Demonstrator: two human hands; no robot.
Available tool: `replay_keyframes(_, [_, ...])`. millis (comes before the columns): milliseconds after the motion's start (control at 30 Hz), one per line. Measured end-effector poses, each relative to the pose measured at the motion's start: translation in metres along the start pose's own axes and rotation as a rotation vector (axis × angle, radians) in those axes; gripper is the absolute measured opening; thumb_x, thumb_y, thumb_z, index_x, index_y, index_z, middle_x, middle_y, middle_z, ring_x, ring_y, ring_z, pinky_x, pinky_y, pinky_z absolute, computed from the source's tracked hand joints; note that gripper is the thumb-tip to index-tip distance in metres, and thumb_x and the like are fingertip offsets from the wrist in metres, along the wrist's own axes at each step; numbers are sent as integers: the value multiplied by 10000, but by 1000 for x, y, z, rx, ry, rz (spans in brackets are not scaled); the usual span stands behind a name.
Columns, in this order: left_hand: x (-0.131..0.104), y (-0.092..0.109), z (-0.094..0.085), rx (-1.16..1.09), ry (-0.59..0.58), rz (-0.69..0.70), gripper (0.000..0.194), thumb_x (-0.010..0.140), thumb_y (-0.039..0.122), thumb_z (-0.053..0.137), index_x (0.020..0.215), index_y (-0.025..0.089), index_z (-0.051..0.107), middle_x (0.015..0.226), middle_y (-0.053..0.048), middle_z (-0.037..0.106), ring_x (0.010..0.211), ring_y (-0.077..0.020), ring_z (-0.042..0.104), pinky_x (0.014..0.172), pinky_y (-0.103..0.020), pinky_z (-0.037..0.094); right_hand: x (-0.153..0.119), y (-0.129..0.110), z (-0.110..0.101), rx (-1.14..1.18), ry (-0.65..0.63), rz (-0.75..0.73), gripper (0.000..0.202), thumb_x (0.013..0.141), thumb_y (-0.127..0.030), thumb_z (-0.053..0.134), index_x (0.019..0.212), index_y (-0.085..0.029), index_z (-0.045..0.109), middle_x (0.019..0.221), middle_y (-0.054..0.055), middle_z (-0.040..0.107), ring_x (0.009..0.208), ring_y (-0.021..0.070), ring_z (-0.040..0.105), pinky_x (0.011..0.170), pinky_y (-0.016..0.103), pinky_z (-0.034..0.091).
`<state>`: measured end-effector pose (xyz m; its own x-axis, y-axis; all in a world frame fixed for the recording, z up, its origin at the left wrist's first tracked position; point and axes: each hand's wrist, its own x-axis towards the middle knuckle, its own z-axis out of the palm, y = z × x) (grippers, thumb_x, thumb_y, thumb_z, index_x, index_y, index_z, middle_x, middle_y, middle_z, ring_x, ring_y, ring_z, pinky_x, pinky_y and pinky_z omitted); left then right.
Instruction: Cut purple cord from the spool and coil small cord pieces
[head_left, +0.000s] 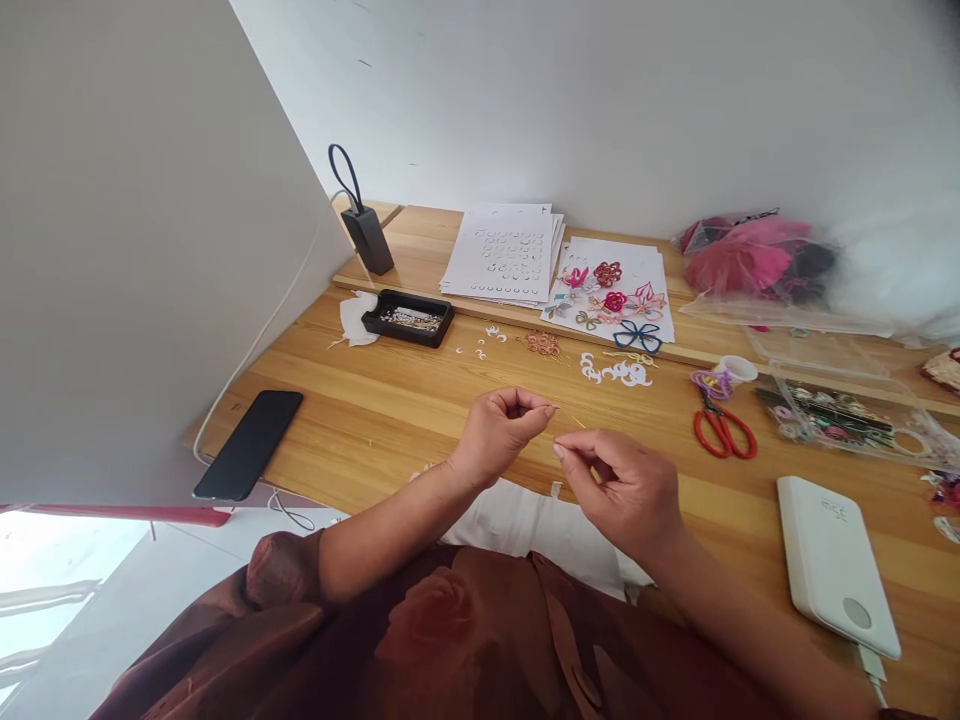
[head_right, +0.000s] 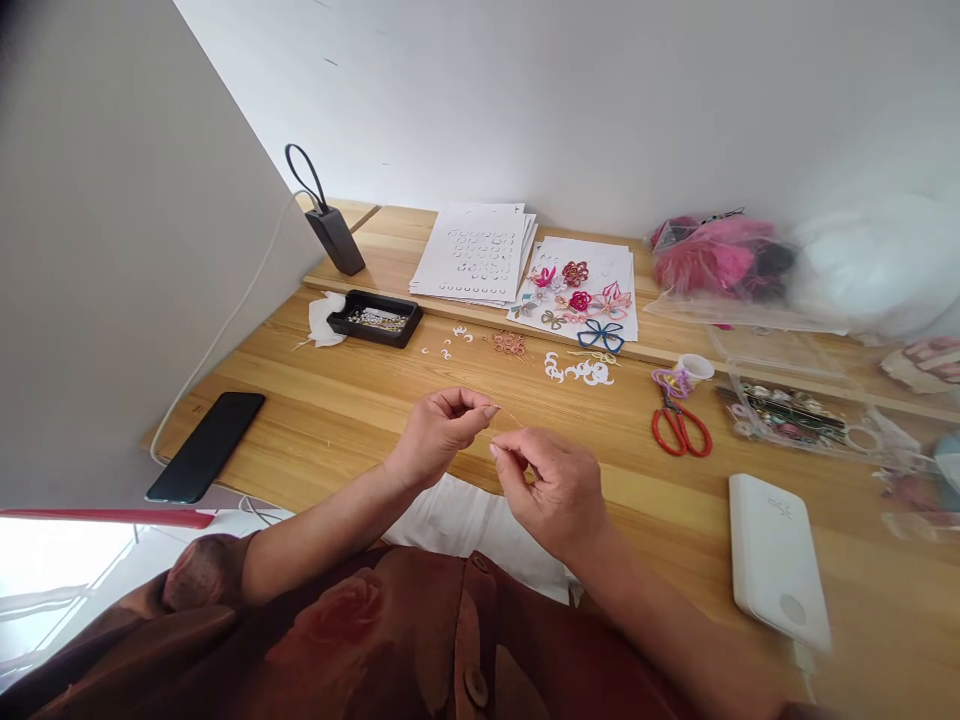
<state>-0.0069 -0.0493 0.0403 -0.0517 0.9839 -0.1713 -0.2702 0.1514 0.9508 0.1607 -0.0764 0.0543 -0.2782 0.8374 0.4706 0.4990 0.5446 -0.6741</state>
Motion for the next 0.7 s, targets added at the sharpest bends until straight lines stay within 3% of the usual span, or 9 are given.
replay_keyframes(100, [-1,-1,-2,68,-72,44,292,684,394,875,739,148,729,711,-13,689,631,-94,547,643,-251,430,14,-6,-13,-96,35,-116,119,928,-189,662,915,-240,768,739,24,758,640,165,651,638,313,500])
replay_keyframes(300, [-6,6,-4,75,-218,2,331,678,440,901,746,150,755,708,-22,694,611,-90,516,597,-246,396,44,15,-15,116,37,174,113,876,-305,722,831,-214,772,667,3,704,539,126,542,533,286,430])
replay_keyframes(467, [-4,8,-6,-11,-197,-87,390,629,480,928,760,152,763,661,5,646,496,-46,386,481,-236,278,44,37,-2,408,-35,405,198,802,-382,790,774,-191,744,617,-14,625,543,109,475,510,266,359])
replay_keyframes(700, [1,7,-5,-104,-151,-126,354,599,423,942,729,149,758,683,-3,671,518,-48,418,521,-244,326,27,34,13,567,-50,565,308,757,-480,829,754,-195,713,555,-30,573,503,109,464,482,261,358])
